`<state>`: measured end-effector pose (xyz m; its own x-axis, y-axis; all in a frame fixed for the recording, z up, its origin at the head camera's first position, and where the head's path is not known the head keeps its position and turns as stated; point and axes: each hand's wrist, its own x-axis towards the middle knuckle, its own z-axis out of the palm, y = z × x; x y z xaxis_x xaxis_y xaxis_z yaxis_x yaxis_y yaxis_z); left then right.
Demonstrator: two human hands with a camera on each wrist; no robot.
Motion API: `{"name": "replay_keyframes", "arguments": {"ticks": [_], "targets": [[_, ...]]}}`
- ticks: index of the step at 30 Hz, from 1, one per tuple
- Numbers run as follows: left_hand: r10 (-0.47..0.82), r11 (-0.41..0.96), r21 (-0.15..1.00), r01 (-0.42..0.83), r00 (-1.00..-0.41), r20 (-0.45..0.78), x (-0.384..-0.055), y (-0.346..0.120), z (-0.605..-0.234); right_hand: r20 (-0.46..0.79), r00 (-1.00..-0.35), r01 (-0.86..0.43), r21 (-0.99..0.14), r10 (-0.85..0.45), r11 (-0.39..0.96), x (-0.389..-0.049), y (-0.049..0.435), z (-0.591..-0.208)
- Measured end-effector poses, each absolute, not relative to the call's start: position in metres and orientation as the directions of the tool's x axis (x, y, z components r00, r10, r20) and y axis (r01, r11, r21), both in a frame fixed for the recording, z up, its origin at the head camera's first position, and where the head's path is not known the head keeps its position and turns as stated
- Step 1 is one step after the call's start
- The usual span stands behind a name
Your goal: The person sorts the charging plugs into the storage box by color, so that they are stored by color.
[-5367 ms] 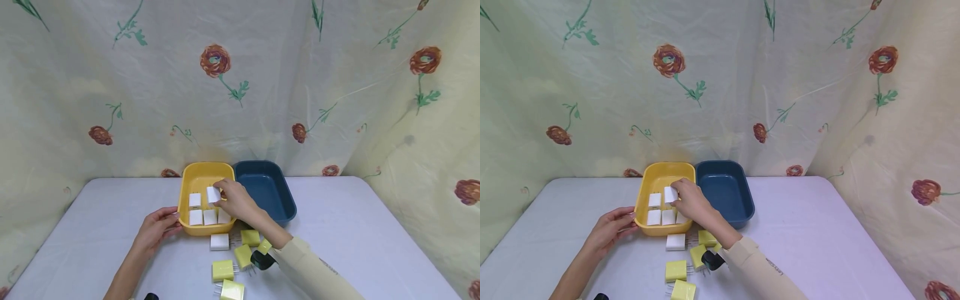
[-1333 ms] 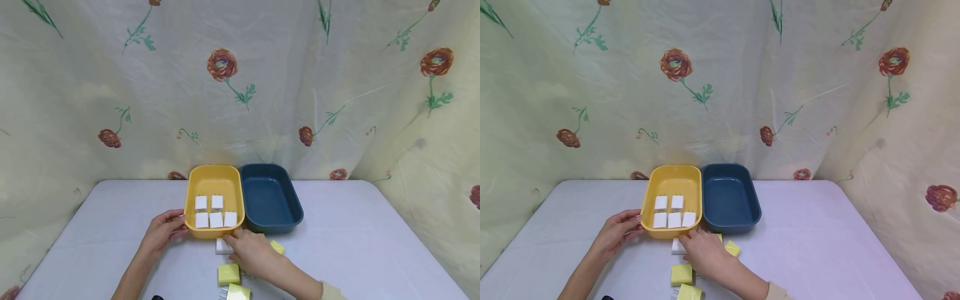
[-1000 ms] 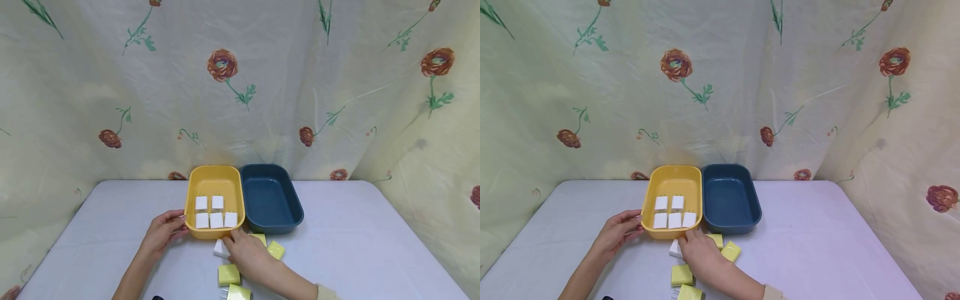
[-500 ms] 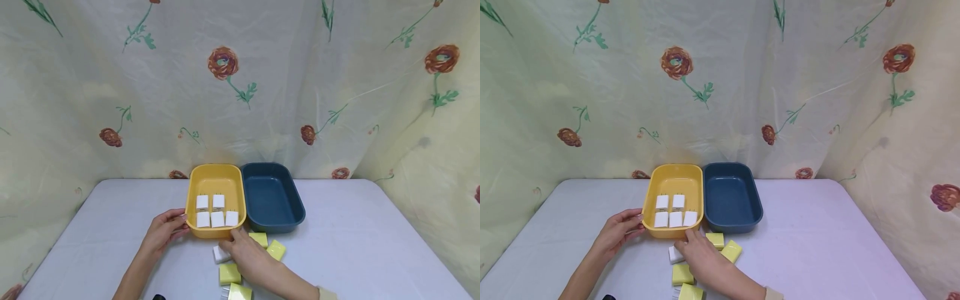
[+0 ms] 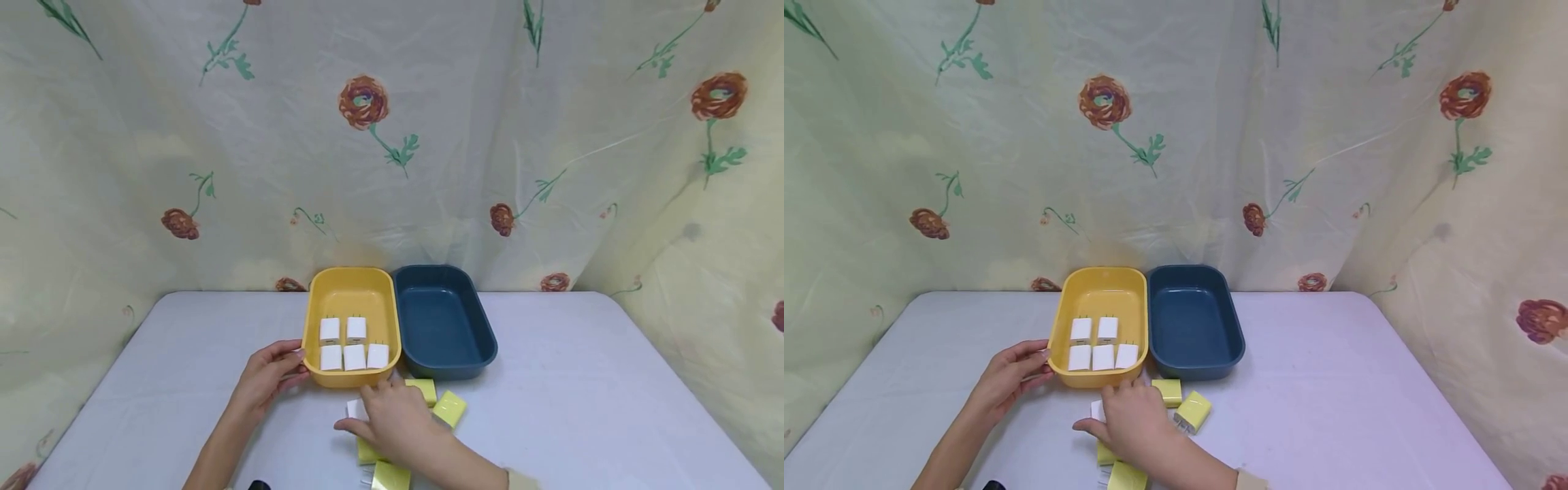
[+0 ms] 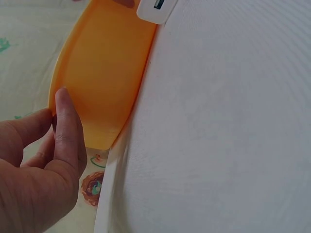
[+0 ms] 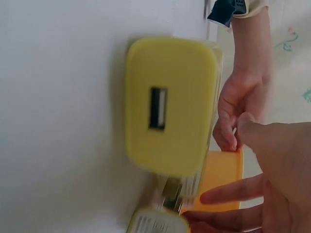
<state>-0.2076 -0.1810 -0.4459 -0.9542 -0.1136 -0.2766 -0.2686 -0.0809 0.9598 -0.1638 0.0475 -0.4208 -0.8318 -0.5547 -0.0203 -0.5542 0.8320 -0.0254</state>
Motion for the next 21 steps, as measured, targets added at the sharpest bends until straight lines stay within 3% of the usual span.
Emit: {"name": "replay_keyframes", "arguments": {"ticks": [9,21], "targets": [[-0.114,-0.076,0.957,-0.279,-0.951,-0.286,-0.207,-0.180,-0.445,0.130,-0.807,-0.556,0.163,-0.576,0.815,-0.162,0.030,-0.433],[-0.107,-0.096,0.960,-0.264,-0.956,-0.274,-0.208,-0.182,-0.445,0.209,-0.764,-0.602,0.106,-0.610,0.791,-0.163,0.031,-0.430]]}}
